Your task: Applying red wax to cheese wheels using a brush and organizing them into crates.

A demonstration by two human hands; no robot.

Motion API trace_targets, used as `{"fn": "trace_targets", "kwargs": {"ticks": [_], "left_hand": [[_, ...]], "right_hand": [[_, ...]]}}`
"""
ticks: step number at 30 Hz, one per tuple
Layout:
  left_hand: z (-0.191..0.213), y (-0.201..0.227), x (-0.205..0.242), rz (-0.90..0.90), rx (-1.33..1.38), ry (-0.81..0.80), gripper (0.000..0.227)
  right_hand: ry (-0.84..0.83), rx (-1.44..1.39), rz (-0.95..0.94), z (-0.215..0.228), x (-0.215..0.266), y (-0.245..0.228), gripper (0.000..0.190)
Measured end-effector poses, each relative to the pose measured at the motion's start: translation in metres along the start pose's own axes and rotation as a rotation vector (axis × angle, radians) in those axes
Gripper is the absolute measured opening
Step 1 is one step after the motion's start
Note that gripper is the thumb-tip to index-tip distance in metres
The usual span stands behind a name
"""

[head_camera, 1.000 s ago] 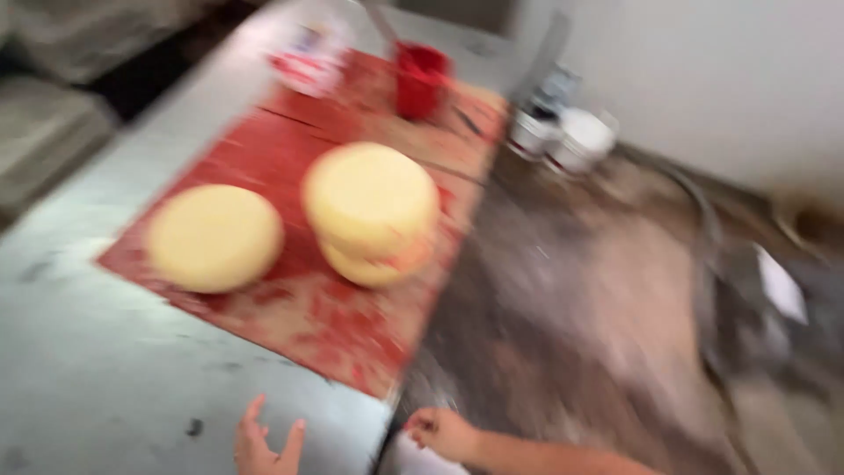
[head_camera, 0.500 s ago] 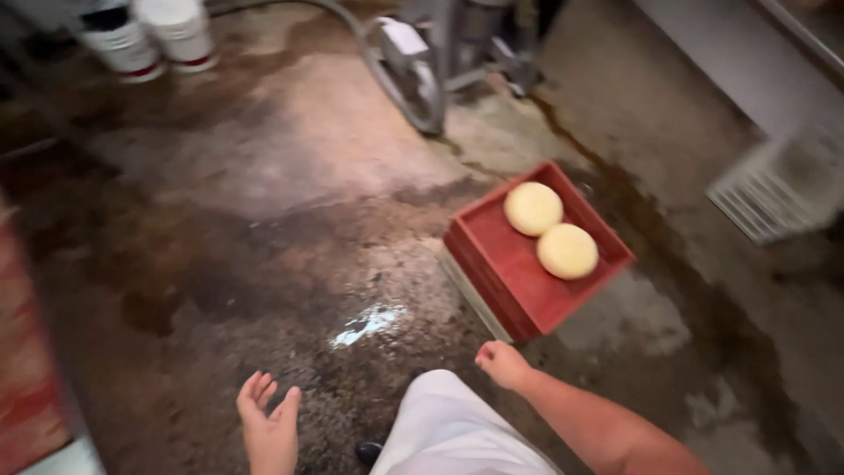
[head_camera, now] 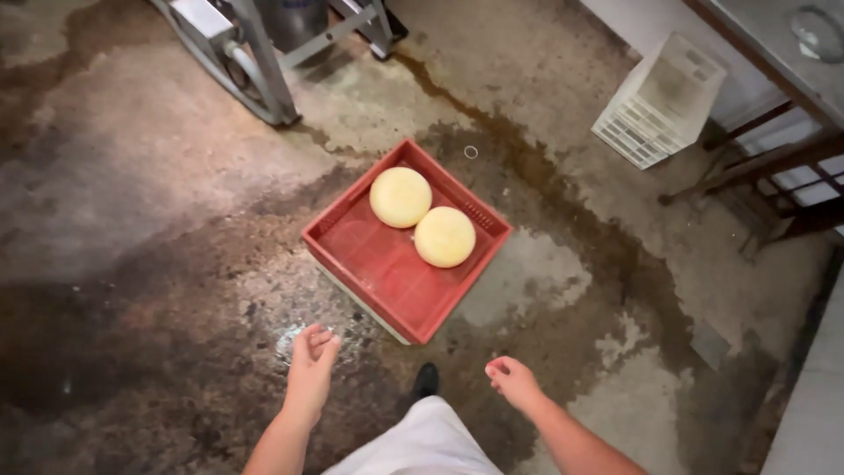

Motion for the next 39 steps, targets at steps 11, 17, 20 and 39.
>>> {"fn": "trace_targets", "kwargs": {"ticks": [11,17,20,39], "left_hand": [[-0.181,-0.007,-0.097,0.278,-0.168,-0.143,0.066],[-0.225,-0.156,-0.234,0.332,-0.369,-0.201,0.079],[-0.225,-0.186,-0.256,0.372,-0.611,-0.242,0.087],[-0.39,-0.243,-0.437,0.469,-0.325,-0.246,0.099]], "right_hand": [[-0.046,0.3,-0.075,0.092,-0.141,-0.063,0.033],[-0.03,0.349,0.153,0.096,-0.195,-0.085,0.042],[-0.129,0.353,0.115,0.076,-0.211,-0.067,0.042],[0.077,-0.461,-0.441,-0.029,-0.488,-0.189,0.088]]}}
Point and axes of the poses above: each hand's wrist, its own x-axis away from the middle knuckle, its own z-axis out of the back of the hand, y = z × x, the point moved 9 cm from there along -x, towards the middle knuckle, and after that the axes turned 3 degrees about -z, right-handed, at the moved point
